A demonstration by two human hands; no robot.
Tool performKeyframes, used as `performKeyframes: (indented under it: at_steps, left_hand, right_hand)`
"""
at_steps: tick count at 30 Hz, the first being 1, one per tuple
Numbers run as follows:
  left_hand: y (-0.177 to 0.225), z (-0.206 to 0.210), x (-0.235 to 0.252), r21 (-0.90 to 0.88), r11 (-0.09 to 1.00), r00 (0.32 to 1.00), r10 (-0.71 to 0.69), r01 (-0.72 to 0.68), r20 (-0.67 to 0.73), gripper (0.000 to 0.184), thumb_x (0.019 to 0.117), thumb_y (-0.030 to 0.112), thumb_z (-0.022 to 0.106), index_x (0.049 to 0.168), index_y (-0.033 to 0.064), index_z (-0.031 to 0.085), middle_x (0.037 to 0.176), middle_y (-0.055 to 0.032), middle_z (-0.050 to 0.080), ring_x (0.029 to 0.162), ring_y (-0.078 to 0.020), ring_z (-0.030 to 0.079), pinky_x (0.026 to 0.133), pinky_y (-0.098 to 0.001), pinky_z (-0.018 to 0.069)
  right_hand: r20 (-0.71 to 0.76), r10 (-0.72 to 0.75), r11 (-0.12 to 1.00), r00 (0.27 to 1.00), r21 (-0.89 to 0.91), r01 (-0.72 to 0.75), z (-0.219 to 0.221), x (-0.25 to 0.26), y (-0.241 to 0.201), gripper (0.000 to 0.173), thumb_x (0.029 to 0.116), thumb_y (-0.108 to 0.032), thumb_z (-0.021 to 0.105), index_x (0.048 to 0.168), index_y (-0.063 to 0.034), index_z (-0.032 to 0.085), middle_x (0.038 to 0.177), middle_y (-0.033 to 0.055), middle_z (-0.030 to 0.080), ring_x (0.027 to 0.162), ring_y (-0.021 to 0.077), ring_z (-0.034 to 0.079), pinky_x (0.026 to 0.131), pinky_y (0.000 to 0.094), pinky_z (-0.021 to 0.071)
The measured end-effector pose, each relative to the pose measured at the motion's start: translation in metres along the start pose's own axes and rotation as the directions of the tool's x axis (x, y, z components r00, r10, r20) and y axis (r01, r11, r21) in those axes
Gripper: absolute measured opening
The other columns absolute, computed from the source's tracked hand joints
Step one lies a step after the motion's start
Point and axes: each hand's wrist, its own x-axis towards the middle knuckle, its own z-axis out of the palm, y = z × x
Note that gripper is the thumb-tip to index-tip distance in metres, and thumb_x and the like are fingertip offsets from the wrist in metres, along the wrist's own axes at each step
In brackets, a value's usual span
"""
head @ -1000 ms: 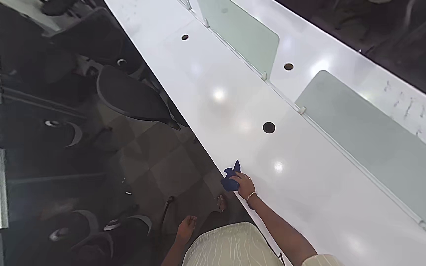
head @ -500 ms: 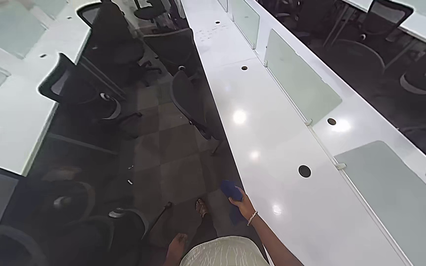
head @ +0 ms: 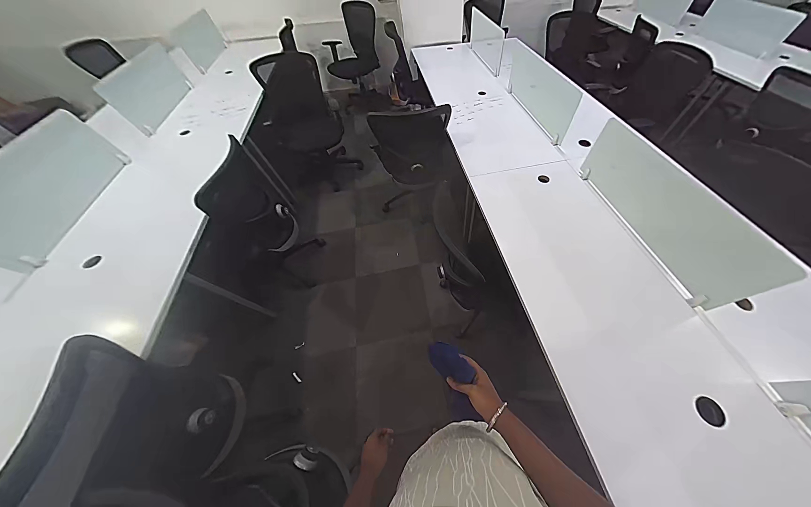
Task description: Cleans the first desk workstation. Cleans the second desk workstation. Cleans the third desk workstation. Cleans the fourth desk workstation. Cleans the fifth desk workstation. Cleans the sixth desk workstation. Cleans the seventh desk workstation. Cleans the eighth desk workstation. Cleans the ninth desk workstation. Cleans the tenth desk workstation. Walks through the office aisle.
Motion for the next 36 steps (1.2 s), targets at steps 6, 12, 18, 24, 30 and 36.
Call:
performKeyframes:
  at_steps: [6, 12, 18, 24, 30, 36]
  left_hand:
    - [0.04, -0.051, 0.074, -0.101, 0.995, 1.0, 0.019, -0.017, 0.014, 0.029, 0.1073, 0.018, 0.053, 0.123, -0.0047, 0.063, 0.108, -0.023, 0.07, 0.092, -0.0309, 0.071, 0.086, -0.0476, 0.0572]
    - [0.073, -0.134, 0.166, -0.067, 0.993, 0.995, -0.095, 0.093, -0.018, 0.032, 0.1074, 0.019, 0.054, 0.124, -0.0053, 0.063, 0.112, -0.0233, 0.07, 0.101, -0.0324, 0.069, 0.094, -0.049, 0.0543]
    - [0.131, -0.236, 0.233, -0.097, 0.98, 0.976, -0.186, 0.176, -0.115, 0.032, 0.1067, 0.023, 0.056, 0.122, -0.0036, 0.065, 0.114, -0.0246, 0.069, 0.105, -0.0359, 0.068, 0.096, -0.0545, 0.0523]
    - [0.22, -0.296, 0.315, 0.002, 0.981, 0.97, -0.193, 0.196, -0.144, 0.033, 0.1056, 0.028, 0.056, 0.12, 0.0015, 0.069, 0.117, -0.0235, 0.07, 0.115, -0.0394, 0.065, 0.102, -0.0602, 0.0469]
    - [0.273, -0.353, 0.462, 0.098, 0.977, 0.981, -0.182, 0.188, -0.063, 0.039, 0.1068, 0.035, 0.052, 0.122, 0.0041, 0.07, 0.118, -0.0227, 0.07, 0.116, -0.0394, 0.065, 0.102, -0.0609, 0.0479]
    - [0.369, -0.47, 0.599, 0.14, 0.979, 0.989, -0.15, 0.151, -0.015, 0.038, 0.1045, 0.035, 0.057, 0.122, 0.0042, 0.071, 0.118, -0.0229, 0.07, 0.115, -0.0397, 0.066, 0.1, -0.0597, 0.0494]
  right_hand:
    - [0.086, -0.049, 0.999, 0.995, 0.005, 0.049, 0.062, 0.113, -0.039, 0.062, 0.0856, -0.003, 0.077, 0.142, 0.0035, 0.051, 0.131, 0.0155, 0.064, 0.119, 0.0116, 0.063, 0.104, 0.0272, 0.0517]
    - [-0.01, 0.034, 0.988, 0.999, 0.154, -0.032, 0.107, 0.264, -0.073, 0.057, 0.0914, -0.007, 0.073, 0.141, 0.0034, 0.049, 0.126, 0.0162, 0.067, 0.113, 0.0145, 0.067, 0.1, 0.0297, 0.0547]
    - [0.017, 0.068, 0.982, 0.998, 0.174, -0.07, 0.144, 0.429, -0.141, 0.056, 0.094, -0.009, 0.071, 0.142, 0.0034, 0.046, 0.126, 0.0166, 0.065, 0.111, 0.0151, 0.067, 0.098, 0.0301, 0.055]
    - [-0.028, 0.072, 0.984, 0.997, 0.167, -0.066, 0.167, 0.55, -0.198, 0.051, 0.0958, -0.012, 0.068, 0.14, 0.0039, 0.048, 0.123, 0.0166, 0.067, 0.109, 0.0153, 0.067, 0.097, 0.0311, 0.0557]
    - [-0.072, 0.131, 0.964, 0.989, 0.24, -0.11, 0.203, 0.691, -0.223, 0.046, 0.108, -0.026, 0.048, 0.145, 0.0014, 0.043, 0.125, 0.0156, 0.066, 0.111, 0.0152, 0.067, 0.096, 0.0319, 0.0561]
    - [-0.089, 0.085, 0.977, 0.992, 0.202, -0.066, 0.277, 0.873, -0.3, 0.048, 0.1084, -0.03, 0.047, 0.145, 0.0005, 0.042, 0.12, 0.0155, 0.067, 0.104, 0.0168, 0.069, 0.09, 0.0334, 0.0583]
